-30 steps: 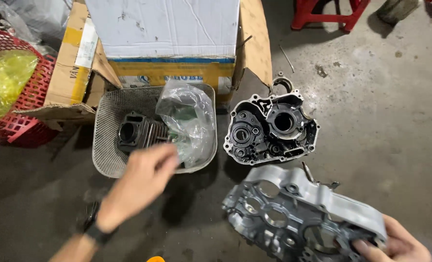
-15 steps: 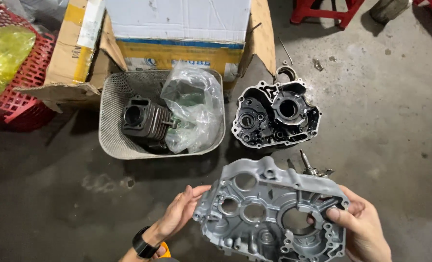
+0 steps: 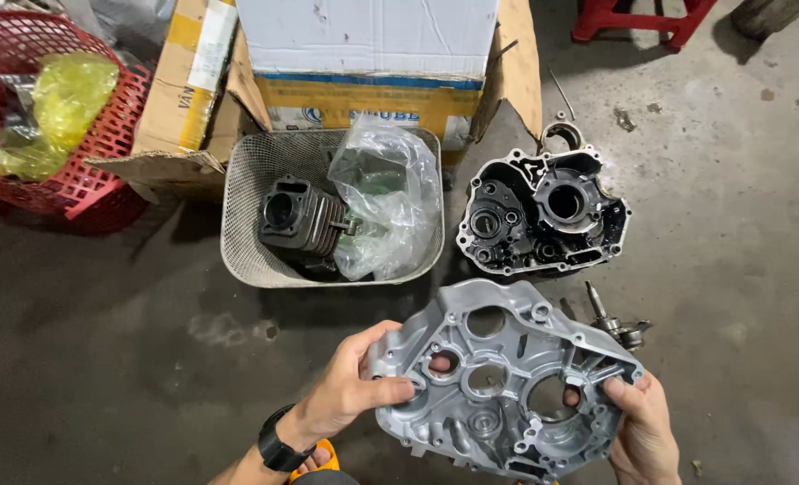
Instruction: Inspecting and organizing various motorcycle engine components and fasteners on the floor.
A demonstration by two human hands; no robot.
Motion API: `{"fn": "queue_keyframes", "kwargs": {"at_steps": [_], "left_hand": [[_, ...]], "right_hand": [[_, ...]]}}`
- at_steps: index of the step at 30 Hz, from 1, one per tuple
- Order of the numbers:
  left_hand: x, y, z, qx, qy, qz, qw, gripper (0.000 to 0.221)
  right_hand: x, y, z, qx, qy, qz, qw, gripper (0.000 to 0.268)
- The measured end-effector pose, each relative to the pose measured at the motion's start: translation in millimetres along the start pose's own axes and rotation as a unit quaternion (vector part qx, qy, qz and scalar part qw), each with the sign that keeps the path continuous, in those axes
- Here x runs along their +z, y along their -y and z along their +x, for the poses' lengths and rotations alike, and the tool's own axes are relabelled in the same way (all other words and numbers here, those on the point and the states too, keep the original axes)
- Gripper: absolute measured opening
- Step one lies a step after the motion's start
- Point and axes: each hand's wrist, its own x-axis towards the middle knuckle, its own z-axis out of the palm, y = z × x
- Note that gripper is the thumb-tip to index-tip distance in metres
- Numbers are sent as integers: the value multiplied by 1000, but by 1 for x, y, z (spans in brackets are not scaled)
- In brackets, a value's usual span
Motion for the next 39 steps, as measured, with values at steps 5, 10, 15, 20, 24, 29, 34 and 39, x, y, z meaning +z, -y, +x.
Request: {"fn": "queue_keyframes", "kwargs": {"at_steps": [5, 10, 15, 20, 24, 29, 34, 39], "left_hand": [[16, 7, 8, -29, -43, 41, 998, 51], [57, -2, 15, -30, -45, 154, 987, 47], [99, -20, 25, 36, -6, 272, 962, 47], [148, -54, 37, -16, 15, 367, 930, 47], [185, -87, 58, -36, 60, 415, 907, 47], [189, -86, 66, 66, 254, 568, 780, 28], [147, -25, 26, 90, 323, 735, 589, 21], [17, 150, -35, 298, 246, 827, 409, 29]], "right_hand": [[-23, -18, 11, -53, -19, 18, 998, 55], [-42, -17, 16, -115, -4, 25, 993, 75], [-85, -26, 21, -153, 14, 34, 988, 84], [-89, -19, 21, -59, -17, 37, 997, 79], [-57, 1, 23, 1, 63, 52, 997, 77], [-96, -60, 40, 76, 267, 23, 961, 97], [-53, -98, 57, 252, 218, 142, 932, 91], [-31, -151, 74, 441, 171, 51, 880, 91]]}}
